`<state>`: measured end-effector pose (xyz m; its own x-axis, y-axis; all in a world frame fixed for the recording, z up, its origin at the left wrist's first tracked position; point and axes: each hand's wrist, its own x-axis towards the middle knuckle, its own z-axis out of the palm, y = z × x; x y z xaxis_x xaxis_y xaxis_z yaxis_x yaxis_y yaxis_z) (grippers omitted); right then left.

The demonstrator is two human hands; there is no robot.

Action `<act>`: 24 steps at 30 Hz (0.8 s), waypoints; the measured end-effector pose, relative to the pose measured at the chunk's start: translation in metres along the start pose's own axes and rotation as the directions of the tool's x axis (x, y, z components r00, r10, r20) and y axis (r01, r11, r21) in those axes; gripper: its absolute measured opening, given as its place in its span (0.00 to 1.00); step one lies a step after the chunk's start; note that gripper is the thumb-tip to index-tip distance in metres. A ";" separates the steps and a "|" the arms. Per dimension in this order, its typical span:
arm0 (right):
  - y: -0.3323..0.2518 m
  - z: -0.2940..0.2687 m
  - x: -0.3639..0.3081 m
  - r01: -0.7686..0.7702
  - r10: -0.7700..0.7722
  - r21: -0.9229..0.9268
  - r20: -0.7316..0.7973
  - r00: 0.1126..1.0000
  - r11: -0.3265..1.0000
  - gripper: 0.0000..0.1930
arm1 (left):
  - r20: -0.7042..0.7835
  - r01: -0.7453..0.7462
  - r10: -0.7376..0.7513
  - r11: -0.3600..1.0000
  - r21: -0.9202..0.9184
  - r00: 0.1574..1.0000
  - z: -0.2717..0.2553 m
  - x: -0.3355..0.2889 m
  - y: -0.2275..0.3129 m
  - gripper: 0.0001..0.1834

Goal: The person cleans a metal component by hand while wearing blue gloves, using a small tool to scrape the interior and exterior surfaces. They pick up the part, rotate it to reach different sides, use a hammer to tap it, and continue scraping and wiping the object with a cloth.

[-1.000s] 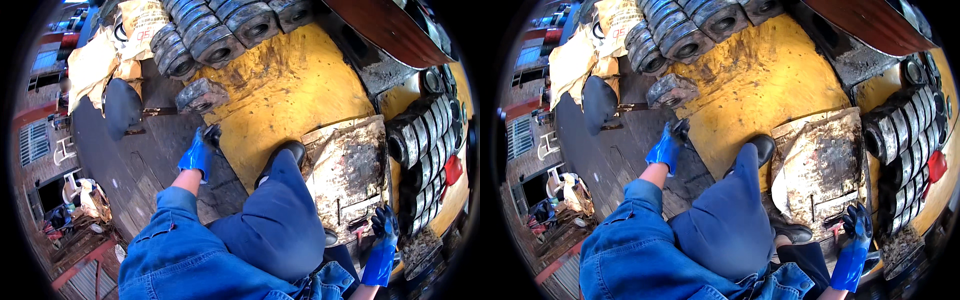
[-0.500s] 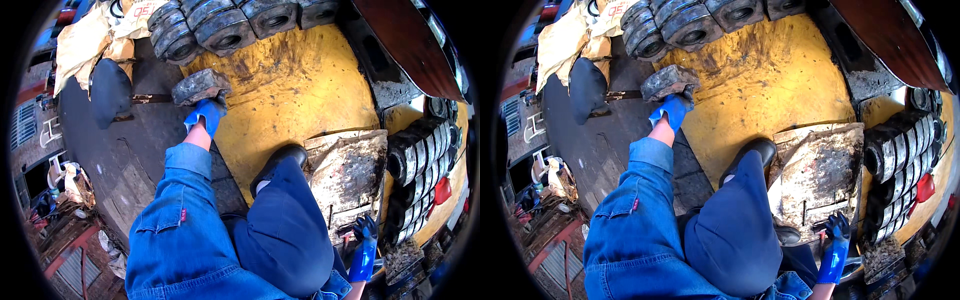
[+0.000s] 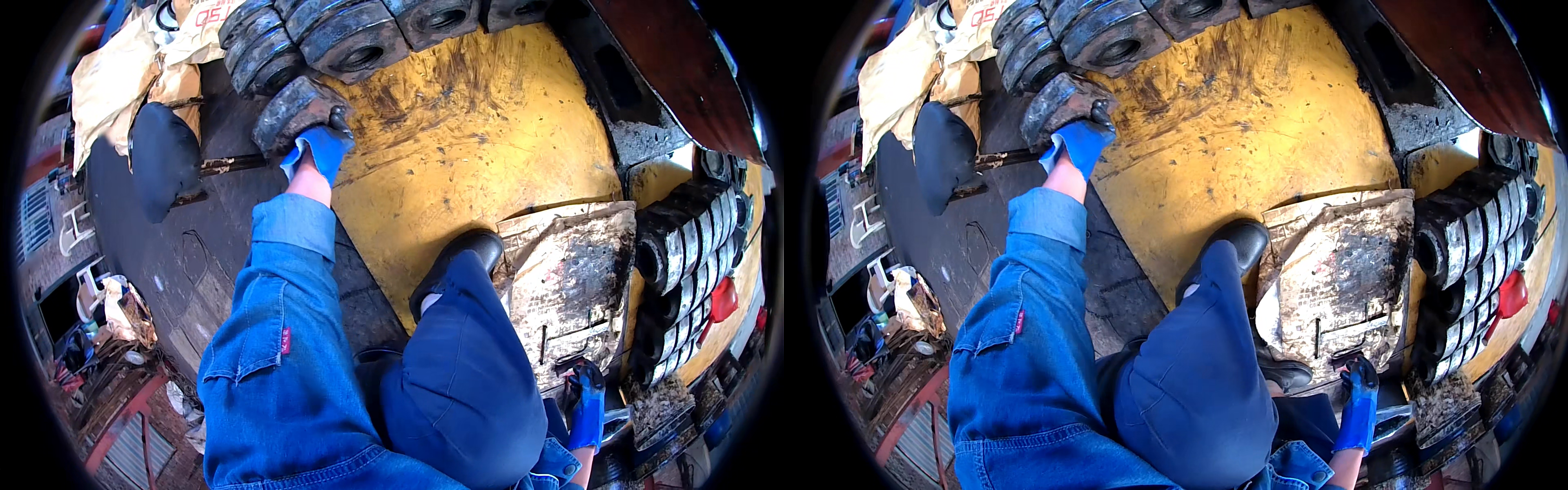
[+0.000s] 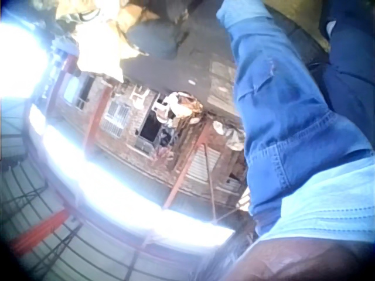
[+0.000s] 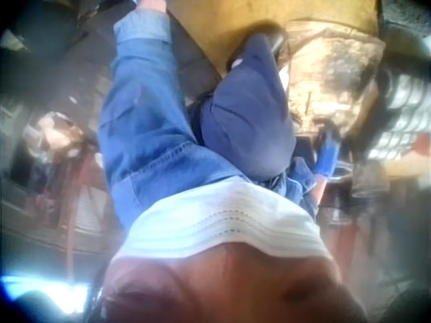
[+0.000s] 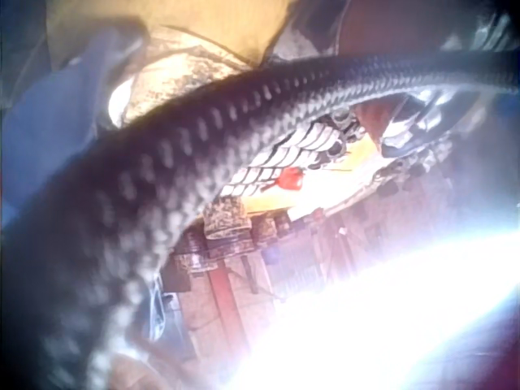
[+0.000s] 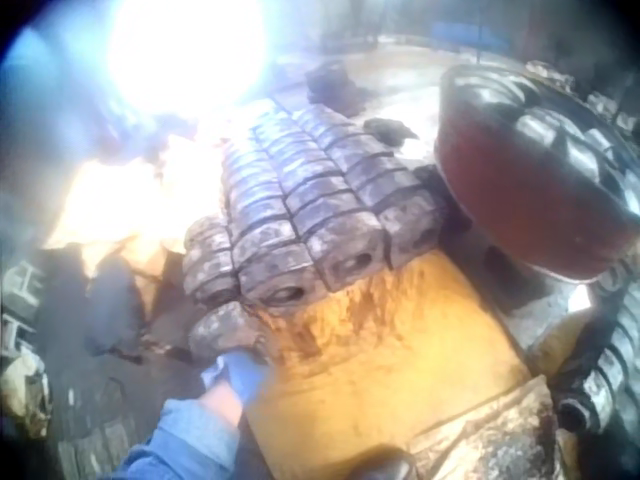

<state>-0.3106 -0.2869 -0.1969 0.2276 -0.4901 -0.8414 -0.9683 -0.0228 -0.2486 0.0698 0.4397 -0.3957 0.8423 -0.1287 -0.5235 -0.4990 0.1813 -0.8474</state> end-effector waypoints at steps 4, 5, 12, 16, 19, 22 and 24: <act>0.000 0.009 0.003 -0.007 0.006 0.023 0.024 1.000 1.000 0.25 | 0.014 -0.094 0.094 0.952 0.292 0.996 0.042 0.027 -0.011 0.19; -0.003 0.010 0.005 0.002 -0.003 0.020 0.036 0.999 1.000 0.26 | 0.021 -0.126 0.128 0.913 0.389 0.992 0.057 0.032 -0.012 0.20; -0.018 0.010 -0.002 0.150 -0.175 0.166 0.151 0.973 0.975 0.28 | -0.128 0.034 0.325 0.280 0.959 0.937 0.072 0.037 -0.020 0.20; -0.060 -0.010 -0.041 0.225 -0.320 0.375 0.213 0.923 0.899 0.27 | 0.165 -0.200 0.657 -0.023 0.980 0.735 0.046 0.026 -0.020 0.21; -0.089 -0.036 -0.101 0.338 -0.393 0.351 0.097 0.914 0.873 0.27 | 0.341 0.005 0.540 -0.540 0.842 0.770 -0.009 -0.007 -0.045 0.31; -0.083 -0.052 -0.148 0.414 -0.391 0.421 -0.143 0.909 0.807 0.23 | 0.186 0.188 0.408 -0.718 0.670 0.894 -0.034 -0.071 -0.014 0.32; -0.049 -0.068 -0.146 0.467 -0.378 0.202 -0.360 0.853 0.861 0.21 | 0.171 0.232 0.371 -0.815 0.531 0.913 -0.074 -0.113 -0.015 0.28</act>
<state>-0.3030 -0.2733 -0.0294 0.5230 -0.7233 -0.4509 -0.7068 -0.0723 -0.7038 -0.0327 0.3793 -0.3300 0.6187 0.1160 -0.7770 0.7101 0.3406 0.6163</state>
